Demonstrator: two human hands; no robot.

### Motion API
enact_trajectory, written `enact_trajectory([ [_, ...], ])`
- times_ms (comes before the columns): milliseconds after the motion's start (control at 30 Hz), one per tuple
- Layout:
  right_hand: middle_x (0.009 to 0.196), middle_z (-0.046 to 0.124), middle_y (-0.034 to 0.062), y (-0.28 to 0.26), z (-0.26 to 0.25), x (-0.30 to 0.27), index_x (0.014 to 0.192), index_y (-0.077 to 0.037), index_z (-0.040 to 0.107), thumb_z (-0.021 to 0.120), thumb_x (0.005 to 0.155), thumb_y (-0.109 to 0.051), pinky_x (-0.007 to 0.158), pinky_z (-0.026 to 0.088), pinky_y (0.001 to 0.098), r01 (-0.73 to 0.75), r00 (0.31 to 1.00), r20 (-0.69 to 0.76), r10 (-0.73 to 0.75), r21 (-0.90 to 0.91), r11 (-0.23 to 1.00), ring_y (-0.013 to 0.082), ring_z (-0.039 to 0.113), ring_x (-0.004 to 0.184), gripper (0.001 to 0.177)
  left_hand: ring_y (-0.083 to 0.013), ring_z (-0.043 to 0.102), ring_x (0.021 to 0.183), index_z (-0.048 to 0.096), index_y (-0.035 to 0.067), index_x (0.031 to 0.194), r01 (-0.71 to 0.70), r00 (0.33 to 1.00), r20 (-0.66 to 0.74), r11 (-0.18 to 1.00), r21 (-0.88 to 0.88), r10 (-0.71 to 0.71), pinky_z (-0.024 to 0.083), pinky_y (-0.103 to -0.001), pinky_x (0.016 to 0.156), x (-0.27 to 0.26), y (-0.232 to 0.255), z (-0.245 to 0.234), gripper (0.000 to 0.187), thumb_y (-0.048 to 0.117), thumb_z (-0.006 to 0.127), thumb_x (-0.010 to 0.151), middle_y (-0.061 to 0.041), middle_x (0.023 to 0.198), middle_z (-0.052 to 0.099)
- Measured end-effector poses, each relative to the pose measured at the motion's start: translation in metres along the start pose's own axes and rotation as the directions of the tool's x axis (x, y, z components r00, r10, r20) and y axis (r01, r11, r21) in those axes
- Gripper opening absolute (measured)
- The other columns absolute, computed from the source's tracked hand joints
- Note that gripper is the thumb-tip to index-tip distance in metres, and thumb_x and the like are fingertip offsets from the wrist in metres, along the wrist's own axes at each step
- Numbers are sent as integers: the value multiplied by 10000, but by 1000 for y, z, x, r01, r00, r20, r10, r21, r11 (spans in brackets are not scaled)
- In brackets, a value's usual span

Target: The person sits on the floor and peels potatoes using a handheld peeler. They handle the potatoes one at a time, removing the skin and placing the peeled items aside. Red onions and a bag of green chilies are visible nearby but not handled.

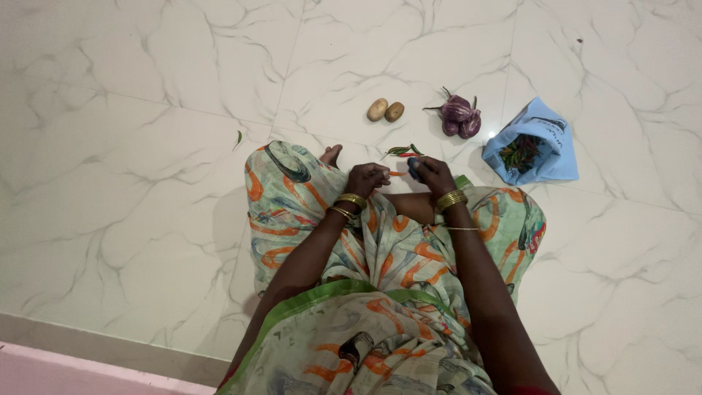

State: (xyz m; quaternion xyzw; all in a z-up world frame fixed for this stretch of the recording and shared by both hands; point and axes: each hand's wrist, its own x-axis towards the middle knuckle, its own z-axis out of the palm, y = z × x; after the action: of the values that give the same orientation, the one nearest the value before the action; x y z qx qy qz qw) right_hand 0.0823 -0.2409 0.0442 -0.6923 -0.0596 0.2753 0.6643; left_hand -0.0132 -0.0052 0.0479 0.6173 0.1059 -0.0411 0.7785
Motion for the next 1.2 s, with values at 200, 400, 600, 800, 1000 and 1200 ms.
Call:
enact_trajectory([
  [200, 1013, 747, 44, -20, 51, -17, 1225, -50, 689, 594, 1013, -324, 828, 585, 280, -84, 975, 204, 87, -23, 996, 115, 693, 896, 359, -138, 749, 766, 757, 1, 1058, -84, 996, 1, 974, 208, 86, 593, -261, 690, -4, 1, 6, 217, 183, 698, 957, -90, 852, 778],
  [400, 886, 675, 37, -13, 39, -18, 1132, -3, 742, 670, 1040, -307, 672, 472, 283, -69, 965, 241, 99, -130, 989, 101, 575, 768, 326, -136, 747, 751, 757, 0, 1053, -143, 990, 26, 977, 158, 141, 594, -261, 687, -6, 2, 6, 202, 166, 704, 951, -83, 833, 773],
  [600, 759, 670, 30, -25, 23, -18, 1026, -6, 739, 702, 997, -337, 601, 473, 322, 30, 974, 219, 61, -391, 920, 118, 561, 656, 335, -136, 752, 740, 756, -6, 1033, -157, 986, -24, 963, 219, 166, 604, -271, 677, -13, 11, 10, 181, 149, 710, 951, -88, 832, 773],
  [800, 762, 730, 61, -42, 16, -26, 1001, -28, 751, 688, 975, -315, 654, 536, 315, 72, 997, 11, -78, -518, 853, 120, 650, 686, 295, -157, 763, 737, 756, -20, 1008, -117, 969, -209, 990, 83, 132, 615, -279, 685, 4, -17, 2, 156, 107, 685, 953, -94, 849, 760],
  [1000, 811, 746, 147, -40, 54, -29, 1080, -126, 759, 716, 901, -281, 690, 563, 391, 198, 980, 129, -153, -713, 673, 274, 713, 716, 241, -170, 790, 754, 781, 9, 1018, -33, 993, -100, 950, 311, 67, 624, -292, 698, 18, -42, 3, 175, 109, 668, 929, -102, 832, 786],
  [1200, 911, 747, 148, -24, 35, 26, 994, -158, 773, 683, 926, -330, 769, 565, 491, 151, 986, 119, -116, -935, 320, 369, 713, 856, 205, -195, 777, 779, 554, 81, 1380, 9, 970, -229, 936, 351, 77, 611, -332, 732, 11, -24, 9, 529, 135, 692, 872, -104, 912, 780],
])
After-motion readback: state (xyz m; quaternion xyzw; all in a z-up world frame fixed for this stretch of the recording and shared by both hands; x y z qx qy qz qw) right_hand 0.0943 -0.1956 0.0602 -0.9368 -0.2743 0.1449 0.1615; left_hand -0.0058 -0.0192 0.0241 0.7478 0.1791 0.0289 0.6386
